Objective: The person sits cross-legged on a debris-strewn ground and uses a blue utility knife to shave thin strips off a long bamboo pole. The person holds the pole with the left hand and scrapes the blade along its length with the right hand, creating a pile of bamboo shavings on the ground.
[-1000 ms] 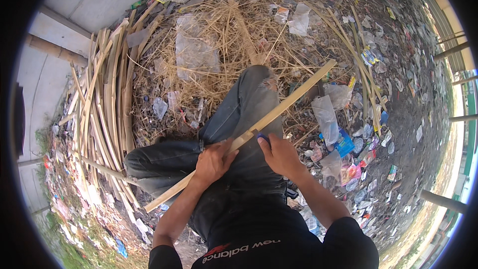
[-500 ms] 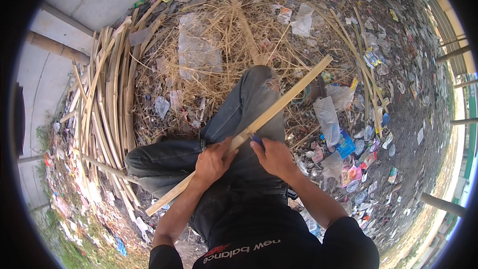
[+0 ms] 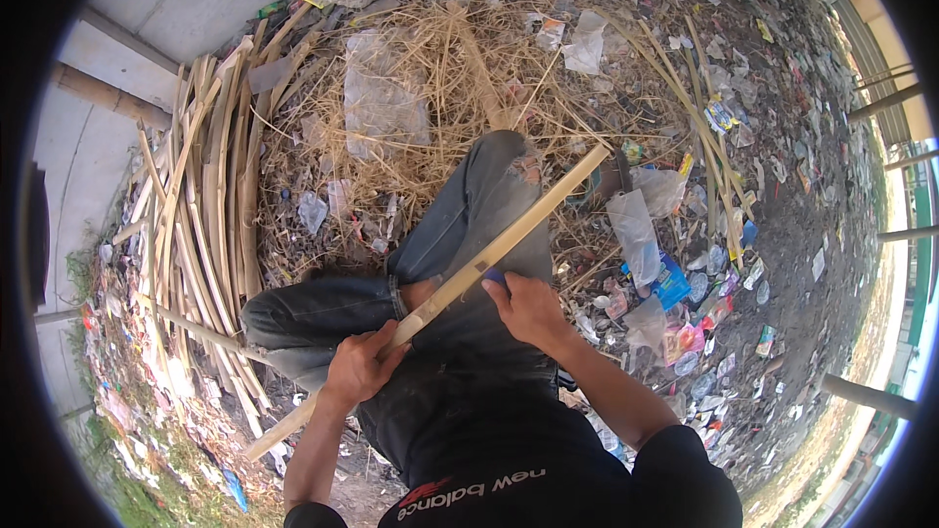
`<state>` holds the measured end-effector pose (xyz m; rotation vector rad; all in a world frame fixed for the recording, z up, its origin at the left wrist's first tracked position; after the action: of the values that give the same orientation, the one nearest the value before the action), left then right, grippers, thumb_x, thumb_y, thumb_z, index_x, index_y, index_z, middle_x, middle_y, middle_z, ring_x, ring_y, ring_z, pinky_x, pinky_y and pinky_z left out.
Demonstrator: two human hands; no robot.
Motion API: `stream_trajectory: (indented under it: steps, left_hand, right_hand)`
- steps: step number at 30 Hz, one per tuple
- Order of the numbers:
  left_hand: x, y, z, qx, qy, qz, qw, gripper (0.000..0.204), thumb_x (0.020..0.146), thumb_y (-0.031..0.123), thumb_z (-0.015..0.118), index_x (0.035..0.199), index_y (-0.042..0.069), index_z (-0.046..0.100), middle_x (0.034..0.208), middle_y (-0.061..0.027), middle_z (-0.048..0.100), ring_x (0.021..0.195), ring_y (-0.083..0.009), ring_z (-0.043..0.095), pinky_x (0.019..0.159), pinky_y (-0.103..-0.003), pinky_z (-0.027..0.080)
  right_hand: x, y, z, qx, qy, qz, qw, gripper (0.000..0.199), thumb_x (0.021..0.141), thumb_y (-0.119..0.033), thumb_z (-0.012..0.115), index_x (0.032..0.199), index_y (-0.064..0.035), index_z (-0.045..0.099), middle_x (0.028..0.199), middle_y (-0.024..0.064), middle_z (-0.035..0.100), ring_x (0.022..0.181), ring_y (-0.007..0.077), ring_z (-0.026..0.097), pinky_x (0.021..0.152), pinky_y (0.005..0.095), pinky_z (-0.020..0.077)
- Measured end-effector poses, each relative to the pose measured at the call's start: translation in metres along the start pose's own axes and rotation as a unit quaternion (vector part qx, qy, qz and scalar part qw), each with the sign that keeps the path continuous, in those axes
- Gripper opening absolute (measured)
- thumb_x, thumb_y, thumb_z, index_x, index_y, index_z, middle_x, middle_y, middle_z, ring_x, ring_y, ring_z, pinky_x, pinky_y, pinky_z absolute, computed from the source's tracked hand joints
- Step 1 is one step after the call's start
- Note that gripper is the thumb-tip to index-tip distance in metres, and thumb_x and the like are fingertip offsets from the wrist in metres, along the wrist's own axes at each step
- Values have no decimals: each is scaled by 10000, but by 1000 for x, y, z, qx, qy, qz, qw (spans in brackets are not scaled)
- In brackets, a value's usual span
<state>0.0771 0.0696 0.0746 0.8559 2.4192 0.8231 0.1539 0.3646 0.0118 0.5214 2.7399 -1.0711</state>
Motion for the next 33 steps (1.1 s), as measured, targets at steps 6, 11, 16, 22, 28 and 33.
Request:
stream_trajectory:
  steps: [6, 11, 16, 22, 28, 33]
  left_hand:
    - [-94, -22, -63, -41, -33, -86, 995, 433, 878, 170, 833, 1255, 0, 704, 764, -198, 719, 667, -376, 726, 593, -438, 552]
    - [-121, -17, -81, -21, -42, -120, 992, 417, 832, 165, 853, 1207, 9, 758, 744, -187, 735, 630, -293, 738, 585, -386, 561]
    - [-183, -67, -116, -67, -33, -222, 972, 356, 785, 196, 866, 1085, 10, 822, 773, -148, 781, 657, -189, 756, 623, -323, 583]
    - [-141, -60, -68, -91, -47, -183, 978, 358, 866, 204, 842, 1153, -4, 789, 715, -158, 731, 586, -193, 690, 551, -357, 509]
    - [-59, -35, -31, 1, -12, -58, 998, 409, 946, 261, 791, 1268, 17, 733, 771, -215, 721, 670, -382, 720, 616, -447, 545]
    - [16, -7, 7, 25, -23, -42, 999, 408, 1018, 384, 688, 1271, 67, 719, 848, -234, 741, 779, -442, 735, 713, -542, 581]
  right_hand:
    - [4, 7, -3, 44, 12, 37, 998, 520, 1078, -467, 576, 885, 11, 646, 767, 269, 674, 770, 517, 665, 682, 565, 505]
    - [12, 14, -26, 8, 41, -9, 999, 508, 1087, -422, 568, 963, 57, 680, 793, 314, 664, 825, 541, 648, 726, 575, 476]
    - [41, 231, -138, -75, 281, 158, 944, 606, 1108, -447, 485, 822, 50, 679, 794, 354, 644, 804, 567, 639, 702, 605, 448]
    - [52, 188, -174, -5, 332, 173, 927, 663, 1104, -520, 476, 820, 55, 642, 784, 328, 637, 783, 536, 621, 706, 569, 444]
    - [43, 125, -155, 6, 282, 138, 949, 596, 1120, -481, 460, 882, 39, 624, 769, 295, 615, 768, 537, 587, 687, 566, 427]
    - [17, 55, -84, 10, 155, 65, 986, 538, 1096, -470, 525, 866, 2, 639, 744, 276, 652, 770, 538, 641, 678, 592, 470]
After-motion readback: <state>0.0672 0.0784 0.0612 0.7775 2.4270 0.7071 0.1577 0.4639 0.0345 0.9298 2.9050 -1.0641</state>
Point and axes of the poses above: each hand's wrist, its own x-axis towards the middle knuckle, its own z-axis out of the palm, y = z × x, the point moved 3 cm from there along x, towards the middle knuckle
